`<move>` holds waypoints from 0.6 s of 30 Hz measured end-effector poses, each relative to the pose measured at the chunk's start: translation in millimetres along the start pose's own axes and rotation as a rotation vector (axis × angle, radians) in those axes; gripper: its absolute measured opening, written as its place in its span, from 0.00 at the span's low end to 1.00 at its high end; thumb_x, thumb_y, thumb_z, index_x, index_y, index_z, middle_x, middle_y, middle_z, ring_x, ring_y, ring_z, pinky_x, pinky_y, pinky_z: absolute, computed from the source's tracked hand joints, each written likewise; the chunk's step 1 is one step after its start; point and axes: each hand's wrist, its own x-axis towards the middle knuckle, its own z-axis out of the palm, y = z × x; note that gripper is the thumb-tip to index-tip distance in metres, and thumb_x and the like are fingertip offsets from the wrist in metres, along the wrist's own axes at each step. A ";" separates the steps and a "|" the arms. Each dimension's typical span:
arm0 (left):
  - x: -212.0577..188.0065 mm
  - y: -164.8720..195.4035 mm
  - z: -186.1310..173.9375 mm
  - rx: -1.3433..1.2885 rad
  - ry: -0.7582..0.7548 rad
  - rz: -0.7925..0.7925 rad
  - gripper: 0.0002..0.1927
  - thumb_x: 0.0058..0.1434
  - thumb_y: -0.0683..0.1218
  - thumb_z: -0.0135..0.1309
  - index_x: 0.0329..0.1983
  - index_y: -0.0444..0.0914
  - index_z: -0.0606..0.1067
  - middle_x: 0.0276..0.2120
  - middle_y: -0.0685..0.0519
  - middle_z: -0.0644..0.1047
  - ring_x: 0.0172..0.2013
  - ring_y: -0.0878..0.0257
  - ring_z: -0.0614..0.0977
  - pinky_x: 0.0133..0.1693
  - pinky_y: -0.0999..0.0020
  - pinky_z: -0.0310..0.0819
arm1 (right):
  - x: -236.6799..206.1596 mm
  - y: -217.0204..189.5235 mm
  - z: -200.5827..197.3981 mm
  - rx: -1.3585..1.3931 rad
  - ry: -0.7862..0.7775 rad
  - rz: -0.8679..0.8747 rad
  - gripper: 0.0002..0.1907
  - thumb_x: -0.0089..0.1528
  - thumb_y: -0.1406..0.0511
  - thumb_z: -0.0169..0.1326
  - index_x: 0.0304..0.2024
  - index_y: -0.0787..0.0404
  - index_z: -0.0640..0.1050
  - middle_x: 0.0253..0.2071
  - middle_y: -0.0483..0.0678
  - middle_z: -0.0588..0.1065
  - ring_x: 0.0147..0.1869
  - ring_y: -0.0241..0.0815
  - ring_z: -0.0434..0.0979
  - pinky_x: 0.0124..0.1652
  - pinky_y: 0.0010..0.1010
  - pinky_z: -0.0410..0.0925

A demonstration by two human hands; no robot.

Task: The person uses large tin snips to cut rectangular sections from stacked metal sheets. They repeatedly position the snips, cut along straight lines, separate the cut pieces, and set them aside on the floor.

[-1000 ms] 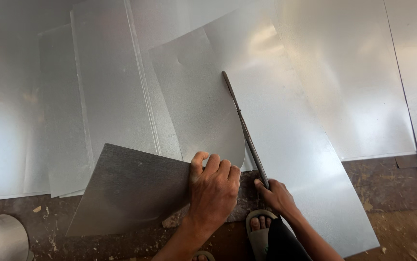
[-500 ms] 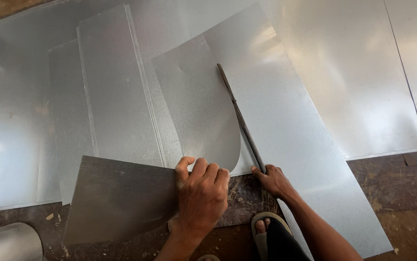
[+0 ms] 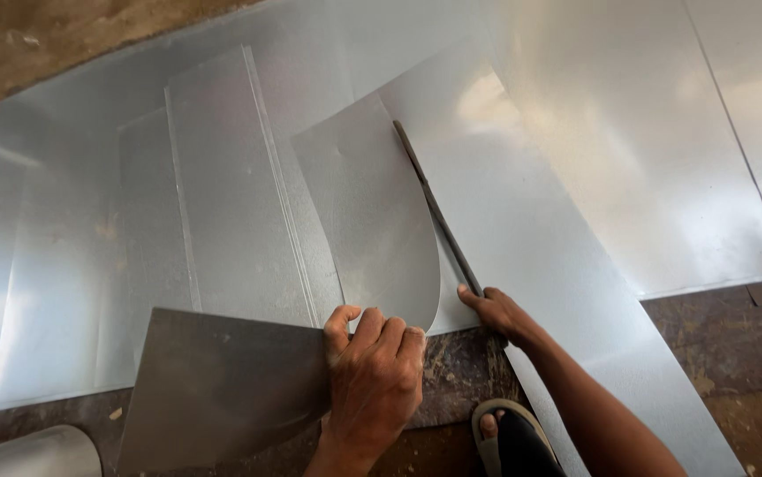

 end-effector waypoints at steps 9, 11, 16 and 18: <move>1.1 -2.5 2.0 -0.023 -0.003 -0.029 0.04 0.58 0.42 0.61 0.28 0.39 0.80 0.20 0.56 0.73 0.31 0.62 0.76 0.54 0.50 0.59 | 19.2 16.9 7.8 -0.168 0.040 -0.050 0.34 0.63 0.40 0.46 0.32 0.65 0.79 0.20 0.47 0.69 0.22 0.43 0.64 0.23 0.43 0.63; 2.0 -0.4 -0.4 -0.036 0.019 -0.035 0.04 0.58 0.44 0.62 0.30 0.38 0.81 0.21 0.57 0.74 0.31 0.62 0.76 0.54 0.50 0.58 | 18.2 21.3 4.8 -0.172 0.037 -0.070 0.35 0.65 0.40 0.46 0.33 0.66 0.79 0.23 0.48 0.66 0.24 0.44 0.60 0.24 0.42 0.61; 4.8 9.0 -12.2 -0.044 0.029 -0.049 0.03 0.57 0.43 0.62 0.31 0.39 0.81 0.21 0.58 0.75 0.31 0.63 0.76 0.54 0.50 0.58 | 17.9 8.8 -11.9 -0.021 0.005 -0.025 0.35 0.63 0.39 0.46 0.40 0.66 0.76 0.26 0.51 0.73 0.27 0.42 0.70 0.31 0.41 0.69; 4.8 14.2 -17.7 -0.034 0.015 -0.047 0.03 0.57 0.43 0.63 0.31 0.39 0.81 0.21 0.58 0.74 0.31 0.63 0.76 0.54 0.50 0.58 | 19.8 -4.0 -18.9 0.034 -0.030 0.003 0.38 0.64 0.38 0.44 0.45 0.68 0.74 0.28 0.53 0.73 0.30 0.44 0.72 0.34 0.45 0.69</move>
